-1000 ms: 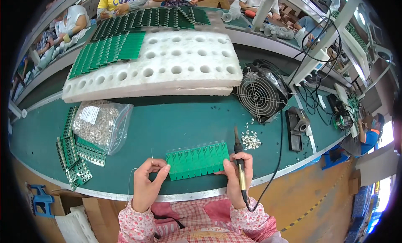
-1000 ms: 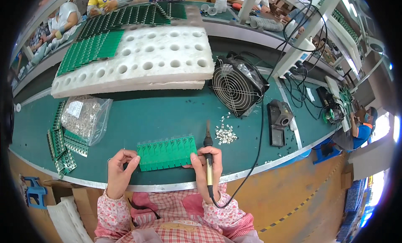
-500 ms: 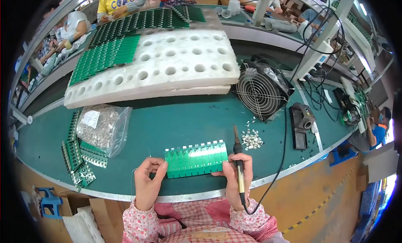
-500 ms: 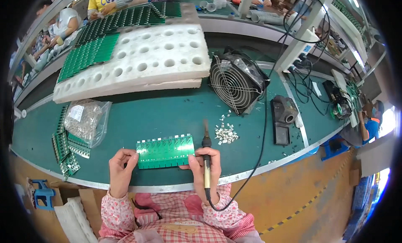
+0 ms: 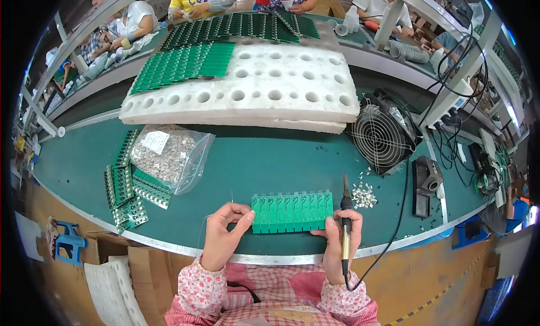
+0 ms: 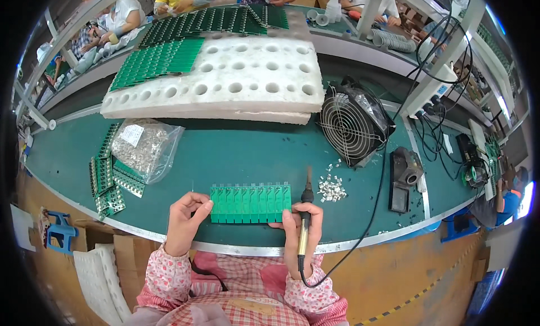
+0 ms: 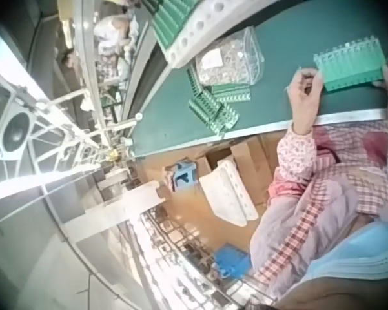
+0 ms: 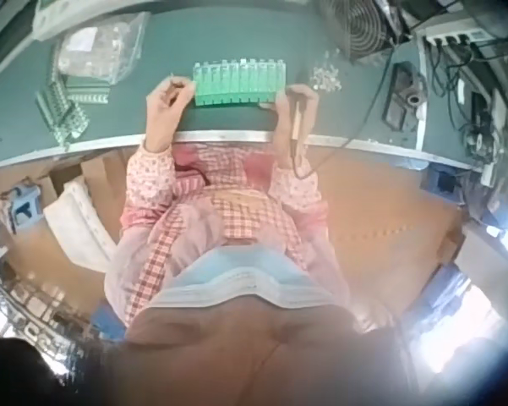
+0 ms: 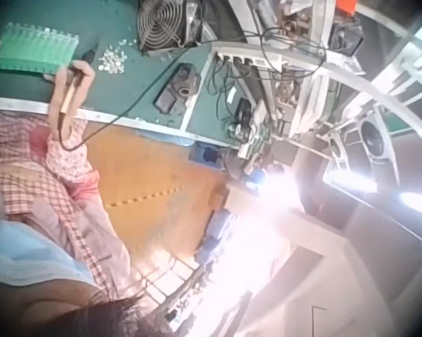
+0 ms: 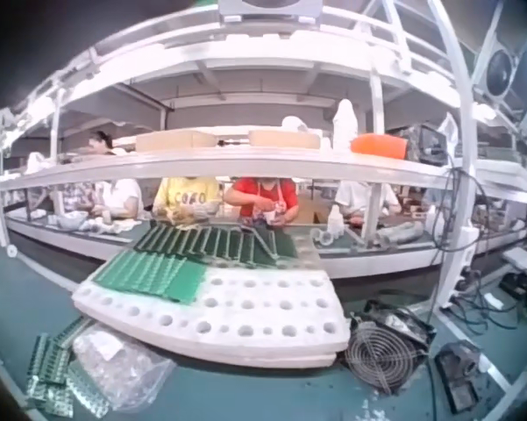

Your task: The person inserts small electronic components into a circuit board strip by hand and then solders them onto the board using a soldering iron and solder wire.

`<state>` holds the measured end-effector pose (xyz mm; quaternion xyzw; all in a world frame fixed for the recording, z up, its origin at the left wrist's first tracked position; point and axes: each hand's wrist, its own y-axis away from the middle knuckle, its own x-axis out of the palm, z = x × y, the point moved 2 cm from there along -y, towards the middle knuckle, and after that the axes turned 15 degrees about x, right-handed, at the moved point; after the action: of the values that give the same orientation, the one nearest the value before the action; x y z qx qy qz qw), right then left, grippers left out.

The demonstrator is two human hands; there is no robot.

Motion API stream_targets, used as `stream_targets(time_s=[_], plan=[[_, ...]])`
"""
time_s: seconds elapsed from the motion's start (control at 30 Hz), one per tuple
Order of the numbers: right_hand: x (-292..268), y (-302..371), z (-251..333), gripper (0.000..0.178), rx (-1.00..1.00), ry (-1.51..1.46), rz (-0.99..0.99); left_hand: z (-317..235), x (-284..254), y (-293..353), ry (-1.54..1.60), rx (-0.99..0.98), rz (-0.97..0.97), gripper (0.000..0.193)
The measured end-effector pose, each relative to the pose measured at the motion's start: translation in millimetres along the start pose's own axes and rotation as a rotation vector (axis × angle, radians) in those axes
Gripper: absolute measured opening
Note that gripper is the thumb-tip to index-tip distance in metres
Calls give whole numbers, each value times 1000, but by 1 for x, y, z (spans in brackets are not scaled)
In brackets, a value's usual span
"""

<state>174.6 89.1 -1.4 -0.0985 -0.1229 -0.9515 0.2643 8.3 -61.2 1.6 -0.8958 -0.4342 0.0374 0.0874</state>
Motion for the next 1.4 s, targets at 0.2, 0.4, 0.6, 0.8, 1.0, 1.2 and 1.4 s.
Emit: stream_targets(time_s=[0.2, 0.4, 0.6, 0.8, 1.0, 1.2, 1.4], plan=[[-1, 2, -3, 24, 0, -20, -21, -5, -1, 4, 150, -65, 23, 10], [-6, -1, -3, 24, -34, -45, -28, -2, 2, 1, 359, -183, 79, 9], [2, -4, -8, 24, -75, -80, 10, -11, -11, 0, 259, -161, 105, 9], [-19, 3, 1, 20, -88, 25, -85, -5, 5, -12, 186, -175, 263, 18], [2, 13, -3, 20, -95, -31, 6, -35, -29, -25, 144, 0, 133, 19], [-4, 4, -6, 19, -107, -40, 18, -65, -35, -135, 283, 201, -119, 20], [-1, 5, -8, 18, -92, -43, 26, -62, -14, -240, 375, 158, -504, 20]])
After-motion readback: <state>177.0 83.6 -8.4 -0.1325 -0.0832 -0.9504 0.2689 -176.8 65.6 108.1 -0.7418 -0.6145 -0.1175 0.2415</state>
